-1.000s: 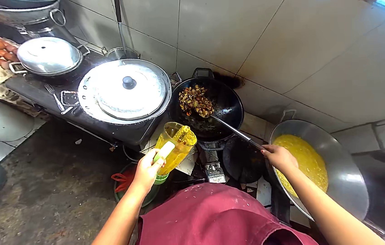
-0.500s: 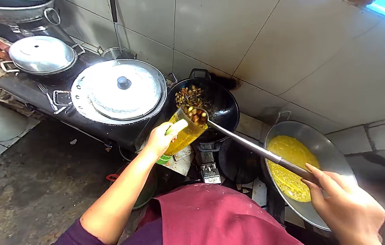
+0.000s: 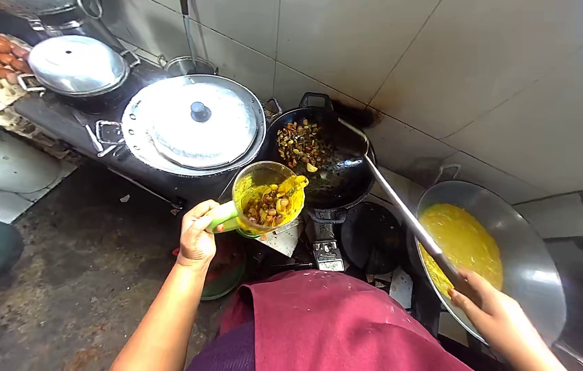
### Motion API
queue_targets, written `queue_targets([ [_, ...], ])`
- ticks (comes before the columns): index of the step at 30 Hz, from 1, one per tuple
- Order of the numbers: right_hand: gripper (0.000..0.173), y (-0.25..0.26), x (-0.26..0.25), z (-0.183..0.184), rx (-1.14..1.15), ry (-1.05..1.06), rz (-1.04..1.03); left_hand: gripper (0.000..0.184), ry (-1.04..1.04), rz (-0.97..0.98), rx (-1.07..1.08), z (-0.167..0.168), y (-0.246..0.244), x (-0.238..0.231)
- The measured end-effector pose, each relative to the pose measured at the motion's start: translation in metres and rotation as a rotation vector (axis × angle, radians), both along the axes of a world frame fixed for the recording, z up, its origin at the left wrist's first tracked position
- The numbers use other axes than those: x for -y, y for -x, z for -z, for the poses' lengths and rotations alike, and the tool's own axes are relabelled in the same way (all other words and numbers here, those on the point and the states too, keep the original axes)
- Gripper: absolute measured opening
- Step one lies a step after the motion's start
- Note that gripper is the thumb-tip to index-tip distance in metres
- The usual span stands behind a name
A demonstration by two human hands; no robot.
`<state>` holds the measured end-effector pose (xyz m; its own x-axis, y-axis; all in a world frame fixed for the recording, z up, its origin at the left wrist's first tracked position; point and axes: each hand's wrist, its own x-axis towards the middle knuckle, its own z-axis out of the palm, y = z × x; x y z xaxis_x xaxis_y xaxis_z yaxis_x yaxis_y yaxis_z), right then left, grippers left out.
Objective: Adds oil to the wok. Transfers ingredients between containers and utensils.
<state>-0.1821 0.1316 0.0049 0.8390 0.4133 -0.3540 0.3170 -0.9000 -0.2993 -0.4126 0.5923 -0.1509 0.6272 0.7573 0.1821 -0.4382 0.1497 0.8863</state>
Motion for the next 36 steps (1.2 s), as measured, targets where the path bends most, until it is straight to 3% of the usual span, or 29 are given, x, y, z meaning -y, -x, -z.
queue_targets([
  [4,0.046,-0.003,-0.033,0.017,0.087,0.259,-0.042,0.022,0.101,-0.118,0.175,0.013,0.032,-0.001],
  [10,0.047,-0.013,-0.060,0.029,0.400,0.463,-0.203,0.028,0.009,-0.065,0.116,0.028,0.019,0.025],
  [18,0.049,-0.024,-0.083,0.017,0.424,0.495,-0.241,0.027,-0.051,-0.075,0.071,0.035,0.046,0.024],
  [21,0.048,-0.030,-0.088,0.012,0.310,0.514,-0.171,0.025,-0.067,-0.097,0.047,0.040,0.054,0.024],
  [25,0.043,-0.048,-0.096,-0.001,0.124,0.311,-0.032,0.023,-0.052,-0.119,0.020,0.048,0.067,0.022],
  [29,0.046,-0.065,-0.152,-0.008,0.093,0.229,-0.044,0.019,-0.009,-0.134,-0.066,0.048,0.069,0.026],
  [33,0.049,-0.077,-0.217,0.028,0.143,0.188,0.014,0.020,0.024,-0.144,-0.150,0.045,0.059,0.034],
  [36,0.052,-0.074,-0.233,0.065,0.227,0.296,-0.026,0.020,0.047,-0.151,-0.156,0.046,0.058,0.038],
])
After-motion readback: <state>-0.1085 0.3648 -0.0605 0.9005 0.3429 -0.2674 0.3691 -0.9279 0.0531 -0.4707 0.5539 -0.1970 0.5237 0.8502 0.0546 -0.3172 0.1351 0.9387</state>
